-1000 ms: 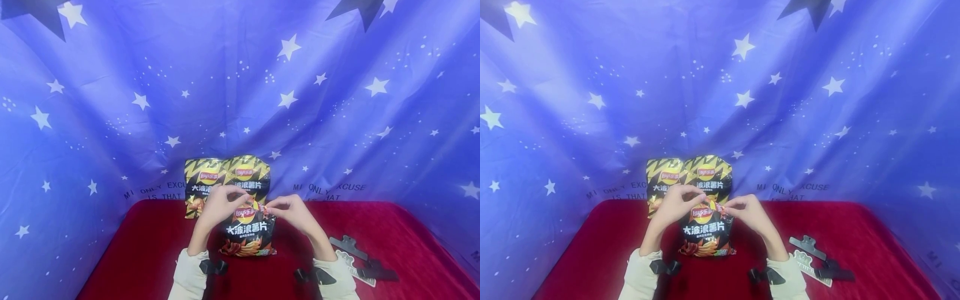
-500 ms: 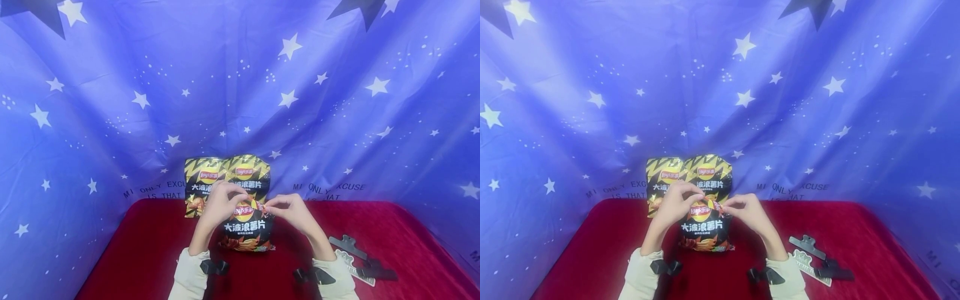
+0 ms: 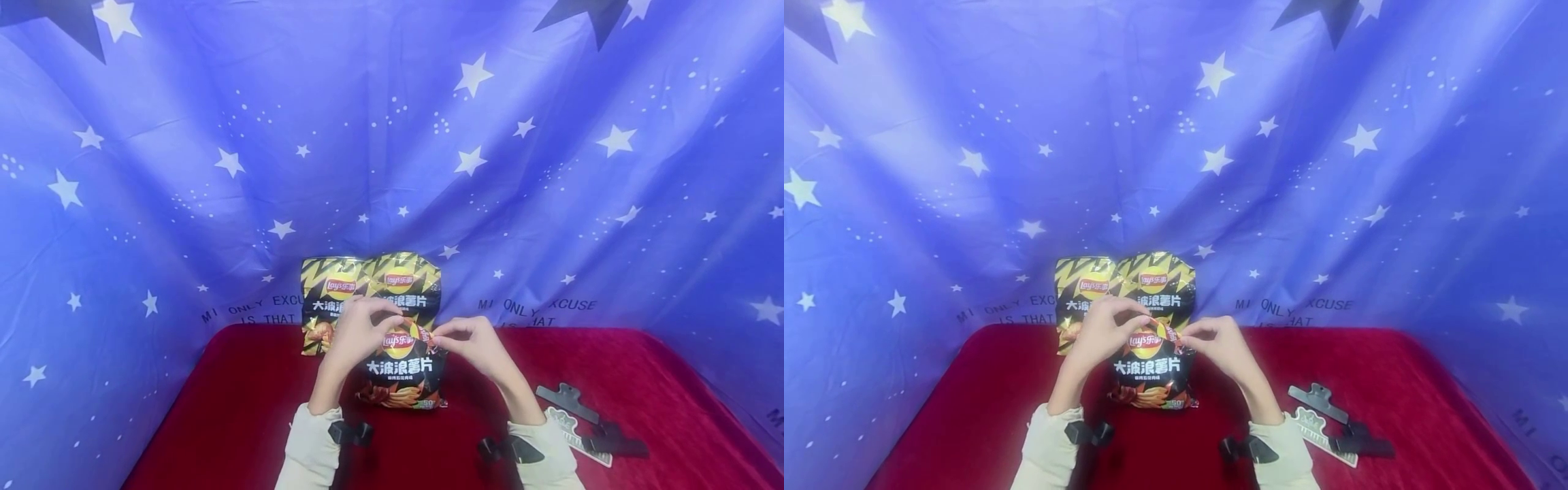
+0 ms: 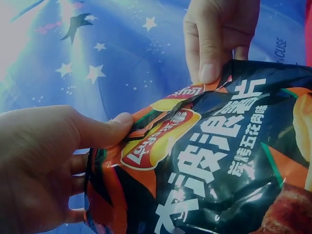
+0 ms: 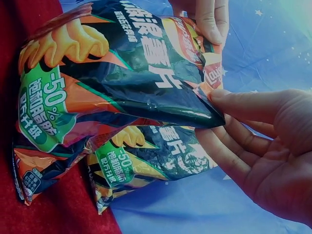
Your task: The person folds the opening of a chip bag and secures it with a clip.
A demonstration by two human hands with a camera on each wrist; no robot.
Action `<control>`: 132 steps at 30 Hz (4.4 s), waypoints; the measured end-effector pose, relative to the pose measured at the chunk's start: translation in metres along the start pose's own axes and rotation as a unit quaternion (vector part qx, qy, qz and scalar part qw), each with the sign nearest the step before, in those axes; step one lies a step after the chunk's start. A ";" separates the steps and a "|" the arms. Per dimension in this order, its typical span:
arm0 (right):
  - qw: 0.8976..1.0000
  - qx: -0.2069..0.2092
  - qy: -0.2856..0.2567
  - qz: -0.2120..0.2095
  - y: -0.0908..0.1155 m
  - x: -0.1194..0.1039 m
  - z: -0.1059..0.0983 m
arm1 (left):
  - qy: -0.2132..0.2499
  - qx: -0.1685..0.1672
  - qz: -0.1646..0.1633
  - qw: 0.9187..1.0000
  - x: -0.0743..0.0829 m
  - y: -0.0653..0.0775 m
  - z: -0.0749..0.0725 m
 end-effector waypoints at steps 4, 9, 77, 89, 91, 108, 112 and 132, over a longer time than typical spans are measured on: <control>1.000 0.008 0.004 0.001 0.001 0.001 -0.001 | 0.021 0.000 0.003 1.000 -0.003 -0.001 0.001; 1.000 0.010 0.005 0.004 0.003 0.002 -0.002 | 0.063 -0.013 -0.006 0.998 -0.007 -0.003 0.005; 0.884 -0.294 0.321 0.171 0.086 0.069 -0.092 | 0.088 -0.006 -0.052 0.995 -0.010 0.003 0.000; 0.911 -0.311 0.235 0.132 0.082 0.060 -0.083 | 0.088 -0.004 -0.038 0.995 -0.007 0.003 -0.001; 0.917 -0.306 0.220 0.130 0.082 0.060 -0.082 | 0.089 -0.009 -0.046 0.995 -0.008 0.003 -0.001; 0.901 -0.272 0.274 0.197 0.083 0.058 -0.084 | 0.111 -0.023 -0.055 0.992 -0.007 0.004 -0.004; 0.909 -0.281 0.242 0.190 0.082 0.056 -0.080 | 0.106 -0.019 -0.046 0.993 -0.006 0.003 -0.004; 0.987 -0.098 0.099 0.083 0.020 0.020 -0.102 | 0.071 0.000 -0.018 0.997 -0.009 -0.001 -0.003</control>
Point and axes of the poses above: each hand's wrist, its own y-axis away from the middle knuckle, its own z-axis out of the palm, x = y × z, the point moved 6 cm from there along -y, towards the middle knuckle, and after that the axes turned 1 degree about -z, right-handed, at the moved point
